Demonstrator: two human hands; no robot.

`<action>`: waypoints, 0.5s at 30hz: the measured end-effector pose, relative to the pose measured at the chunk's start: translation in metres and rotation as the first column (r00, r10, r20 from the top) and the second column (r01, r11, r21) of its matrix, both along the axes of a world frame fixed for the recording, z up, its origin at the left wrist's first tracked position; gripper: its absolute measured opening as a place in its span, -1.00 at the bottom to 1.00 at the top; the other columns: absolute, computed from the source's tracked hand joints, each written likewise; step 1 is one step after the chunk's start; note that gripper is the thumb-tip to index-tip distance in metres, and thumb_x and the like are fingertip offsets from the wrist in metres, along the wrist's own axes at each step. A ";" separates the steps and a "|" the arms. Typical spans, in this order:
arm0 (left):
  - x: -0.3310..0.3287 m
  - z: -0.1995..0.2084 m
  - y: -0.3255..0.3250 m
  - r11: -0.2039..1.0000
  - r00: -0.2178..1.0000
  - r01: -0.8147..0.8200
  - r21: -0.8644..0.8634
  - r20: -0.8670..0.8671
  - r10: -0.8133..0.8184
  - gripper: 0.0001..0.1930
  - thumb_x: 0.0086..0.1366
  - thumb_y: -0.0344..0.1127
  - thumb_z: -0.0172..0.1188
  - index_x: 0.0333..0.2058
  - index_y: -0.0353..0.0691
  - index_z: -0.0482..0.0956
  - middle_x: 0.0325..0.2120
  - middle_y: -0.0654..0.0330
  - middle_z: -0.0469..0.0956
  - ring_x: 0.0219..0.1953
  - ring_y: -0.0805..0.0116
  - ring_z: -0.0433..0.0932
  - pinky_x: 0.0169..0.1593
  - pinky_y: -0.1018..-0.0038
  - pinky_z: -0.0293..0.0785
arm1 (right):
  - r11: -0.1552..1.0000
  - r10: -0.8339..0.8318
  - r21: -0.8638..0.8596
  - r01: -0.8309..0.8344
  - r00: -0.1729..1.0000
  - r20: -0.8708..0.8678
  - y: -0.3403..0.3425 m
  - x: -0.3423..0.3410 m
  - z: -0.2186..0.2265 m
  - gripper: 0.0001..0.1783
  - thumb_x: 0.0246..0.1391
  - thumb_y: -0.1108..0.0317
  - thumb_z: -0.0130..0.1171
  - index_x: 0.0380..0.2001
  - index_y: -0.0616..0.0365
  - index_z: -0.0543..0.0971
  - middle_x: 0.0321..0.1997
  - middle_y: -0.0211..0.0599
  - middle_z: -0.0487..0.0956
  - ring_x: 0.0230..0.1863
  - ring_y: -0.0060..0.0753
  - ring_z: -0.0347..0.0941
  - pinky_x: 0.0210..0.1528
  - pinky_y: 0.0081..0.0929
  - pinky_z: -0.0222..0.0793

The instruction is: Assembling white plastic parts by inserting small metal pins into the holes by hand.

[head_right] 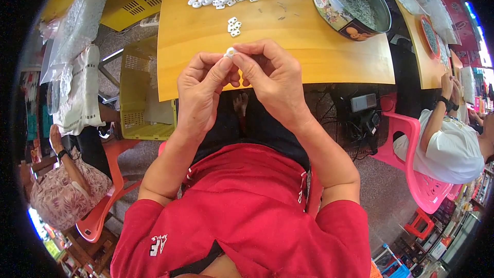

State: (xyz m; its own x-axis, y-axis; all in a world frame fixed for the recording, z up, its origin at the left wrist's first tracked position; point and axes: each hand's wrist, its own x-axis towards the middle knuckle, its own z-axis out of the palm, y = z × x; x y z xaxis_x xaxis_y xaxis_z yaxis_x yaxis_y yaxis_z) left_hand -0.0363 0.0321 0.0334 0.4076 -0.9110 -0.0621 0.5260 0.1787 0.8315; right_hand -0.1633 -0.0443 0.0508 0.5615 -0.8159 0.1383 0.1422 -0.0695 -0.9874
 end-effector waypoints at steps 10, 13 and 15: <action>0.013 -0.004 -0.003 0.963 0.970 0.241 -0.120 0.043 -0.238 -0.84 0.31 -0.37 0.27 -0.24 -0.29 0.50 -0.42 0.21 0.60 -0.41 0.47 0.57 -0.29 0.55 0.52 | 0.984 0.063 0.161 -0.079 0.993 0.102 0.000 -0.012 0.015 -0.79 0.25 0.42 0.17 -0.11 0.33 0.56 -0.29 -0.30 0.60 -0.47 -0.67 0.41 -0.43 -0.67 0.36; 0.015 -0.007 -0.005 0.954 0.961 0.268 -0.135 0.106 -0.255 -0.84 0.32 -0.37 0.26 -0.23 -0.29 0.51 -0.41 0.22 0.60 -0.41 0.49 0.56 -0.29 0.57 0.51 | 0.991 0.030 0.131 -0.041 0.996 0.086 0.004 -0.012 0.018 -0.80 0.25 0.43 0.17 -0.11 0.32 0.56 -0.31 -0.31 0.59 -0.46 -0.68 0.40 -0.42 -0.68 0.35; 0.014 -0.008 -0.006 0.951 0.961 0.269 -0.156 0.113 -0.253 -0.85 0.32 -0.37 0.26 -0.23 -0.30 0.51 -0.40 0.22 0.60 -0.40 0.49 0.56 -0.29 0.57 0.51 | 0.993 0.013 0.115 -0.025 0.995 0.102 0.009 -0.010 0.020 -0.80 0.25 0.44 0.17 -0.12 0.32 0.56 -0.31 -0.32 0.59 -0.46 -0.68 0.40 -0.41 -0.68 0.34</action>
State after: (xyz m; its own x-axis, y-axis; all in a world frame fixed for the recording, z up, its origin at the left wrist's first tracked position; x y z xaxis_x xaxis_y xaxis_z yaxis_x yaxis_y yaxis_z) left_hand -0.0227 0.0266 0.0259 0.1512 -0.9803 0.1271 0.4966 0.1865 0.8477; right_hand -0.1736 -0.0348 0.0704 0.5653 -0.8188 0.1000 0.2413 0.0482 -0.9693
